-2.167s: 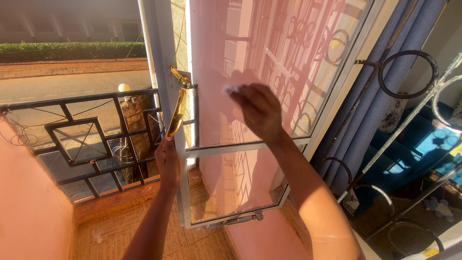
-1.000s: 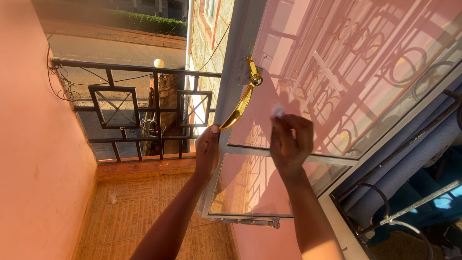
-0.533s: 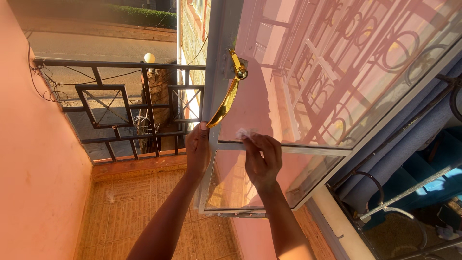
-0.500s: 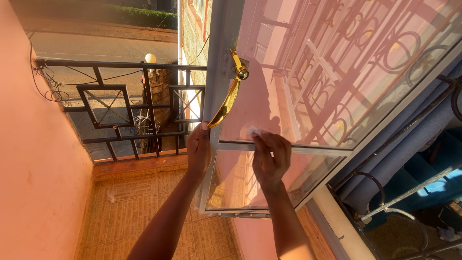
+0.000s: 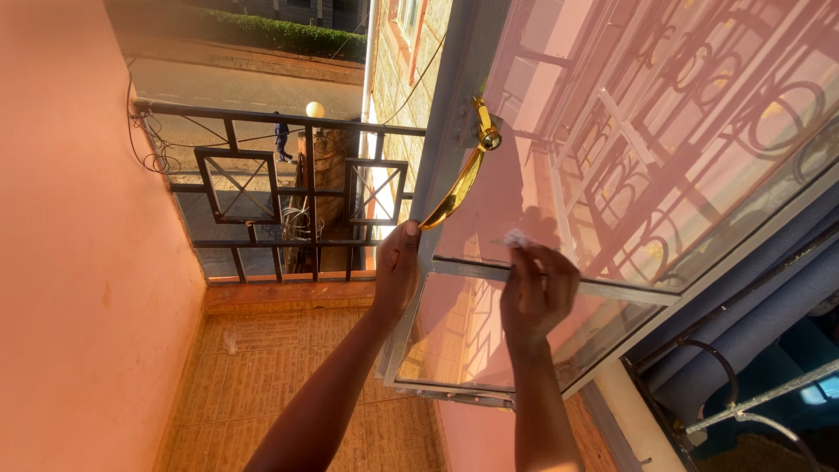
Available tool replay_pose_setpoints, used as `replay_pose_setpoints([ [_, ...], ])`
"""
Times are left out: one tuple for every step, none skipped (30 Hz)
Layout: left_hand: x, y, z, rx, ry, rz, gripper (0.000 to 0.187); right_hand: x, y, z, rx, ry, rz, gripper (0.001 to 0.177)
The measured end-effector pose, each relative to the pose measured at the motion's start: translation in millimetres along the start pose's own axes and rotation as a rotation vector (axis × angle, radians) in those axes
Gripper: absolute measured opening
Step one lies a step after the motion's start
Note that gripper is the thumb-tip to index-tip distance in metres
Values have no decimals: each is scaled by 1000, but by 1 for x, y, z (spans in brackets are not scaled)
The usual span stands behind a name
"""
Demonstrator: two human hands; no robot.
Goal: The person wipes the glass panes and metal frames of a window with a small white cloth, reaching to different sections of the glass and the latch.
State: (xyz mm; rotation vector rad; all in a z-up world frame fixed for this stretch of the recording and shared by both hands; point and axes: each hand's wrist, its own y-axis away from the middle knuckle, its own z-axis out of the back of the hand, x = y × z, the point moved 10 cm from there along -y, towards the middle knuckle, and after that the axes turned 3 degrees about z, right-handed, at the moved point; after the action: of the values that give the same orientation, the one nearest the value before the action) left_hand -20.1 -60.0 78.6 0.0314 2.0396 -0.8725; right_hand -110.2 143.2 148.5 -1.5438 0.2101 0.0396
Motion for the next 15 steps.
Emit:
replay_pose_setpoints([
  [3, 0, 0, -2, -10, -7, 46, -22, 1, 10, -18, 74, -37, 16],
  [6, 0, 2, -4, -20, -14, 48, -51, 4, 22, -35, 65, -168, 13],
  [10, 0, 3, -5, -18, -6, 48, -75, 10, 33, -47, 61, -301, 12],
  [14, -1, 5, -7, -25, -10, 48, -83, 11, 35, -40, 64, -302, 12],
  [18, -1, 8, -6, -32, -7, 48, -93, 13, 43, -94, 35, -358, 10],
  [24, -1, 10, -3, -30, 6, 48, -101, 16, 50, -148, 7, -413, 9],
  [27, -1, 11, -16, -42, -11, 48, -100, 21, 51, -140, 21, -423, 9],
  [30, 0, 13, -29, -53, -29, 48, -92, 26, 44, -82, 10, -382, 8],
  [35, 0, 14, -16, -49, -9, 48, -86, 29, 39, -23, 4, -344, 7],
  [34, -1, 19, -36, -83, -42, 47, -91, 30, 41, -14, 23, -355, 7],
  [31, -3, 20, -53, -115, -81, 46, -99, 28, 40, -4, 43, -333, 9],
  [33, -3, 17, -36, -110, -68, 46, -108, 27, 42, 5, 62, -310, 10],
  [31, -2, 16, -35, -80, -87, 45, -122, 26, 45, 6, 80, -317, 10],
  [28, 0, 15, -33, -50, -107, 44, -138, 27, 58, -72, 94, -348, 10],
  [28, 2, 12, -22, -42, -95, 44, -149, 28, 71, -148, 108, -372, 11],
])
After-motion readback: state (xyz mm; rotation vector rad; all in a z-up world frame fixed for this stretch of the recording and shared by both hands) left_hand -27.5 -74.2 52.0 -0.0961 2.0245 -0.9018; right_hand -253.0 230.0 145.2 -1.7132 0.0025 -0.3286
